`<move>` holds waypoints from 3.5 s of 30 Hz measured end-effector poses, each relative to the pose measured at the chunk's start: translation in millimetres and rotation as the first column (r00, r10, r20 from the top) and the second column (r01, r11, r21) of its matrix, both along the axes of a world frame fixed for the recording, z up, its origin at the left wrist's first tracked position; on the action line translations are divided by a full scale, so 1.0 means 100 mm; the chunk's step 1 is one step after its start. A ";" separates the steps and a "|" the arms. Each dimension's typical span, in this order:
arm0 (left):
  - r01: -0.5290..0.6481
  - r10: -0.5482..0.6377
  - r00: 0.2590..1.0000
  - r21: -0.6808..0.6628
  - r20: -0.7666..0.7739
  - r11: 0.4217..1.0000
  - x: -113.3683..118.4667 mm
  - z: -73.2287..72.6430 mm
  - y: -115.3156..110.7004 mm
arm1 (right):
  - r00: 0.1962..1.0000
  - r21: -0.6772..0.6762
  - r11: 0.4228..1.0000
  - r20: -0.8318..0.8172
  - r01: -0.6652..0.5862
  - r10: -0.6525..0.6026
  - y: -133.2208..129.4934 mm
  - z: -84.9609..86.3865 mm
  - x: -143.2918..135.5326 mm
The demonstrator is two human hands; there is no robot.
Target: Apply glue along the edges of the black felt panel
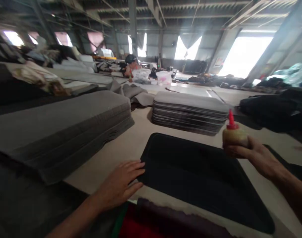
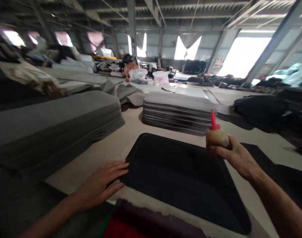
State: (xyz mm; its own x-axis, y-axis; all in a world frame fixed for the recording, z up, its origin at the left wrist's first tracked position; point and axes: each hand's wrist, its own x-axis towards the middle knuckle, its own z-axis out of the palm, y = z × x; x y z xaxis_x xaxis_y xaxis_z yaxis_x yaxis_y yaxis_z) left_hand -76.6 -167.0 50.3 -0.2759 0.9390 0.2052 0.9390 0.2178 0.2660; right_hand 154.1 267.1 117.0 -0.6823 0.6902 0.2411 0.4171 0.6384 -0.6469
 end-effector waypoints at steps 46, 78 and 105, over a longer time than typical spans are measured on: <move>-0.112 0.047 0.965 0.244 0.256 0.963 -0.01 -0.08 0.01 | 0.775 0.121 0.767 0.172 -0.630 0.609 -2.05 0.22 -0.89; -0.092 0.020 0.969 0.281 0.248 0.955 -0.04 -0.09 0.03 | 0.701 0.209 0.693 0.434 -0.690 0.566 -2.20 0.69 -1.07; -0.095 0.041 0.977 0.259 0.207 0.961 -0.08 -0.14 0.02 | 0.738 0.184 0.802 0.545 -0.568 0.398 -1.53 0.82 -0.44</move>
